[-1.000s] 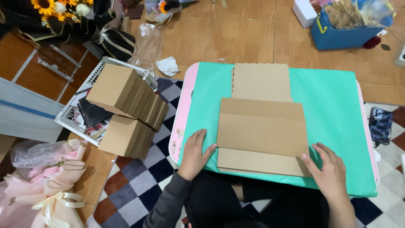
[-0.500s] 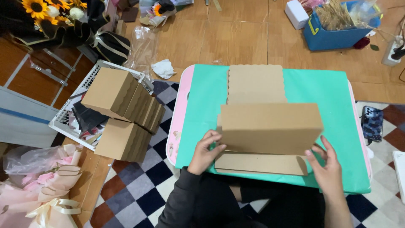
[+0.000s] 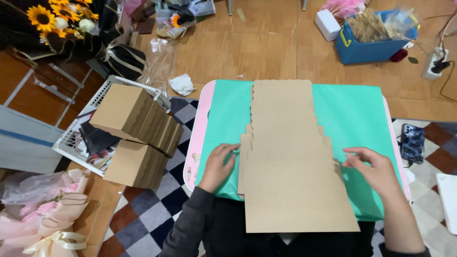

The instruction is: The person assembles a flat cardboard box by folding the side flaps and tucking the tabs into slots to form a rectangular container. The person then places the finished box aside and begins folding another flat cardboard piece.

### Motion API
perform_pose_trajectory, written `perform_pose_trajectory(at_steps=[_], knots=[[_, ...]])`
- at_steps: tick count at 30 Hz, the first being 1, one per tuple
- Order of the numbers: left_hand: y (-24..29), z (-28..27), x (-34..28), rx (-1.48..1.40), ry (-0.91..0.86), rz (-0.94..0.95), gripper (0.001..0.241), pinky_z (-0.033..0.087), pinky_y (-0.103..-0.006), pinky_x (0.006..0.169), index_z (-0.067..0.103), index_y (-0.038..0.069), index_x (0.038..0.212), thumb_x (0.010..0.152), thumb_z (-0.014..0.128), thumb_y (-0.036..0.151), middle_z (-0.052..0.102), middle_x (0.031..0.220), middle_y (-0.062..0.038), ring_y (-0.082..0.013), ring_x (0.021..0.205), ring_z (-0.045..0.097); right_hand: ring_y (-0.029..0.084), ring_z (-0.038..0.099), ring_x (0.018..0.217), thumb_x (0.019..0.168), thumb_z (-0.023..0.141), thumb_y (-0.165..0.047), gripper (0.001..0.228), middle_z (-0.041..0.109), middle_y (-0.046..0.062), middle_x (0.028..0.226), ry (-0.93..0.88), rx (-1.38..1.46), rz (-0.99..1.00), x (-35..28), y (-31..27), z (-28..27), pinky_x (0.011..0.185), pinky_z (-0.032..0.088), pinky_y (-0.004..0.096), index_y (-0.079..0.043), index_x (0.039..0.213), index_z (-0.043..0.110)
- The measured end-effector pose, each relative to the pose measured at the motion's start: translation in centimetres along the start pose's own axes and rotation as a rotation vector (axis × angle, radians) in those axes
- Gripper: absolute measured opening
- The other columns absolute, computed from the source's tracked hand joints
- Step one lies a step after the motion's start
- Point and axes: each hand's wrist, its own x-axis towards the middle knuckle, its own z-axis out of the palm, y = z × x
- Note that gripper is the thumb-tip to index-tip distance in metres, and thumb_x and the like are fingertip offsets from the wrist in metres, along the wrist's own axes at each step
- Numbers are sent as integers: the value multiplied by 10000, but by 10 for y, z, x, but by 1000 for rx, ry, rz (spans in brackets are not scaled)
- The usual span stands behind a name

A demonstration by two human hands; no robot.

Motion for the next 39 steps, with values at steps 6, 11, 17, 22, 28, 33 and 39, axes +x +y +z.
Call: perform_pose_trajectory(at_steps=[6,11,17,22,28,33,39], knots=[[2,29,71,103,-170,-293,605,524,-414,964,557,26,1448,976,681,382,692,1172,-91,-263,1078,654,328,724,1058,826,835,-294,585,757,153,1226,-127,-281,-123,97,11,64,946,543,461,-81,1351,686],[40,25,96,34,-203,-456,1075,498,-450,1021,181,-98,1607,842,819,307,676,1170,-136,-335,1156,611,341,679,1098,693,948,-274,931,604,142,1272,-26,-189,-56,118,28,87,948,542,456,-57,1500,540],[-32,65,97,-429,-109,-278,560,570,-320,847,642,-39,1241,762,890,111,607,960,-79,-197,906,623,151,599,843,730,888,-68,457,683,26,952,-200,395,-116,56,-31,58,773,498,296,-56,1164,744],[-23,61,97,-312,-103,-199,289,583,-366,833,661,25,962,843,855,203,626,973,-59,-232,938,656,105,664,731,728,873,-13,345,742,32,884,-209,428,-179,72,-6,59,610,506,227,-68,1044,746],[-62,80,101,-426,-178,-241,92,610,-357,866,714,106,1037,965,745,154,755,1081,-50,-197,1028,716,145,673,787,795,845,11,226,764,108,903,-218,408,-256,104,36,67,663,562,306,-24,1011,789],[12,8,104,-573,-419,-95,444,529,-507,1036,724,56,1276,922,529,-127,713,1296,-214,-310,1219,627,315,717,1052,723,823,-12,293,757,235,1094,-334,426,-494,90,18,66,926,561,441,31,1013,813],[21,-6,137,-470,-651,-141,498,505,-517,1067,733,42,1247,877,422,-80,738,1206,-227,-325,1166,645,279,706,1065,805,750,-26,193,759,168,1114,-242,304,-622,75,15,73,992,532,410,-26,974,842]])
